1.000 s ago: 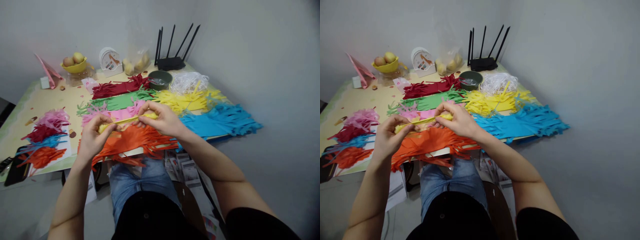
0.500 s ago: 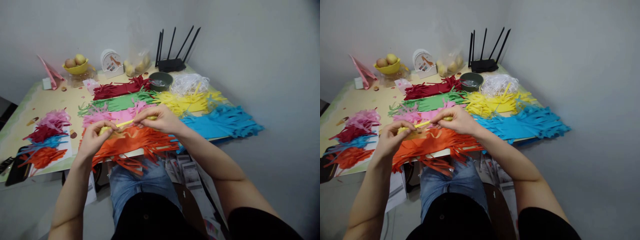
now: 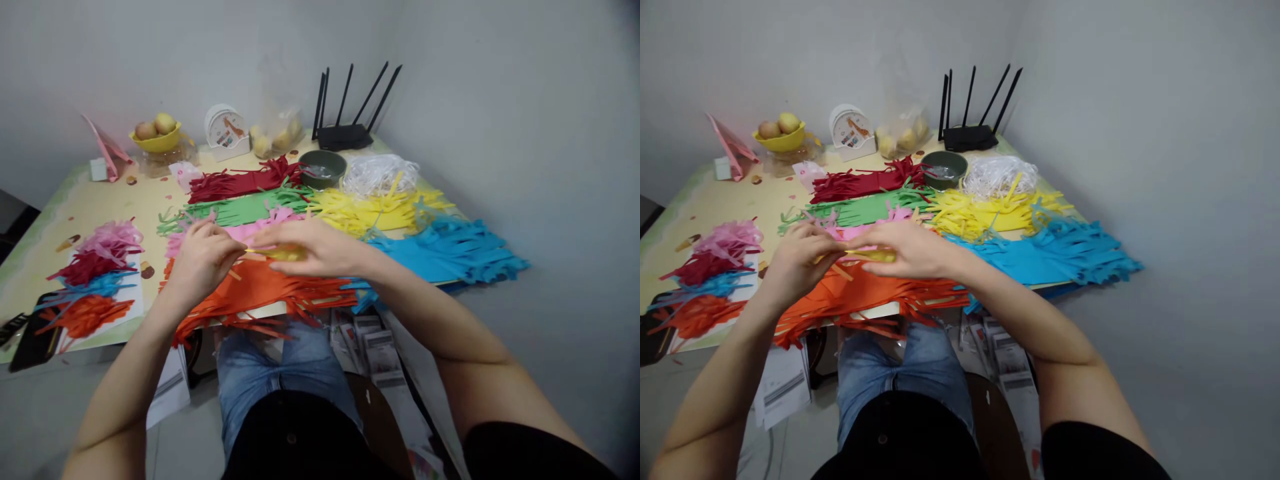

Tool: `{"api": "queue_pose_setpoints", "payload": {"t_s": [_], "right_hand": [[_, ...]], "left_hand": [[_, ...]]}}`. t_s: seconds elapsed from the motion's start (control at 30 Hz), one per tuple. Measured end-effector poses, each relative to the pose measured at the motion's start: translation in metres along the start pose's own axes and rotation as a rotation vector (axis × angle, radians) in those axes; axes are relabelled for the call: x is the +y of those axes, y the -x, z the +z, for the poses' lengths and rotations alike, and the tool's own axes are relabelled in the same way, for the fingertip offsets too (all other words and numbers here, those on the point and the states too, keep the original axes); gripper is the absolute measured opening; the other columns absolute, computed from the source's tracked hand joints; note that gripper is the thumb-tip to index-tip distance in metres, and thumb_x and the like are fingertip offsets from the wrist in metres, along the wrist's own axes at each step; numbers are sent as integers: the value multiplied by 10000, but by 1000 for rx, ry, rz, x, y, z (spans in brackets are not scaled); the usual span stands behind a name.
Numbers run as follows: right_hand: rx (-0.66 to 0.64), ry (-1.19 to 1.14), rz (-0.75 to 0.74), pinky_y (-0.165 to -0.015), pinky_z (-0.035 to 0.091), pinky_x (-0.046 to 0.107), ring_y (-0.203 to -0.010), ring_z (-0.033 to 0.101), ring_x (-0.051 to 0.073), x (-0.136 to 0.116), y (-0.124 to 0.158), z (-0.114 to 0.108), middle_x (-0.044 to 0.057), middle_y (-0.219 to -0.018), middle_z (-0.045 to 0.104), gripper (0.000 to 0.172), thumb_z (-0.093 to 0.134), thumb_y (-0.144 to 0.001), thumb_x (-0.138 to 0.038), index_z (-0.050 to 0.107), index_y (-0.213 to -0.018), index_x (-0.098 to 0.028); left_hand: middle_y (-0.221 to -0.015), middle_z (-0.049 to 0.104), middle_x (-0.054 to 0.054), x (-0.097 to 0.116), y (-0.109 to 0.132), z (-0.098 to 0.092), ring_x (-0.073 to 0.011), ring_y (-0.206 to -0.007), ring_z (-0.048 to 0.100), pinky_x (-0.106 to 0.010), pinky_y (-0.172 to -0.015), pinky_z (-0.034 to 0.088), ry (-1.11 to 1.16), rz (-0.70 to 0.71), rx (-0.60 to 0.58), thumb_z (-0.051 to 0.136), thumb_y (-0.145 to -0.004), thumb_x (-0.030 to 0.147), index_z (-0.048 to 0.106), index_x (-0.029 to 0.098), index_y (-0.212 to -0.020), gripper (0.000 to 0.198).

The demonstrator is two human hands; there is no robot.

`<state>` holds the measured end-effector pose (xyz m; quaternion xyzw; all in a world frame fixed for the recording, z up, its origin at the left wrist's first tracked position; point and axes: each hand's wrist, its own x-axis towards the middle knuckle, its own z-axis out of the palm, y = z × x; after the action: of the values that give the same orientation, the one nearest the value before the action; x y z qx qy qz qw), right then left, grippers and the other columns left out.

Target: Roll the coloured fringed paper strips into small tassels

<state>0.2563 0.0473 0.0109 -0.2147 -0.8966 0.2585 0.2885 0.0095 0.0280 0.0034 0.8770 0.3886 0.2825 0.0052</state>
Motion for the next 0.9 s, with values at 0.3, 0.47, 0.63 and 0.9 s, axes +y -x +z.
{"api": "queue_pose_setpoints", "payload": {"t_s": [0.3, 0.47, 0.63, 0.9], "right_hand": [[11, -934, 327, -704, 522, 249, -641, 651, 109, 22, -28, 32, 2, -644, 690, 322, 759, -785, -437, 665, -801, -129], [196, -1084, 237, -688, 539, 255, -639, 660, 111, 15, -35, 44, 1, -671, 702, 369, 800, -741, -461, 669, -850, -134], [407, -926, 109, -667, 527, 221, -666, 651, 99, 14, -57, 39, 5, -745, 708, 277, 699, -857, -396, 648, -954, -142], [526, -209, -30, -896, 491, 245, -930, 653, 127, 34, -81, 25, 41, -994, 730, 120, 561, -946, -177, 671, -983, -152]], "left_hand": [[-932, 785, -4, -6, 9, 16, -208, -964, 673, -488, -1074, 360, -353, 291, 441, 669, -858, 124, 720, 307, -1101, 309], [-804, 755, -18, 1, 3, 25, -207, -906, 665, -412, -949, 458, -82, 32, 570, 710, -831, 153, 758, 262, -966, 180], [-937, 753, -33, 10, -20, 33, -170, -910, 680, -308, -864, 516, 475, -335, 693, 679, -877, 255, 787, 239, -953, 133], [-846, 762, -17, -7, -58, 43, -135, -790, 670, -253, -796, 528, 652, -561, 881, 753, -793, 340, 793, 180, -881, 187]]}}
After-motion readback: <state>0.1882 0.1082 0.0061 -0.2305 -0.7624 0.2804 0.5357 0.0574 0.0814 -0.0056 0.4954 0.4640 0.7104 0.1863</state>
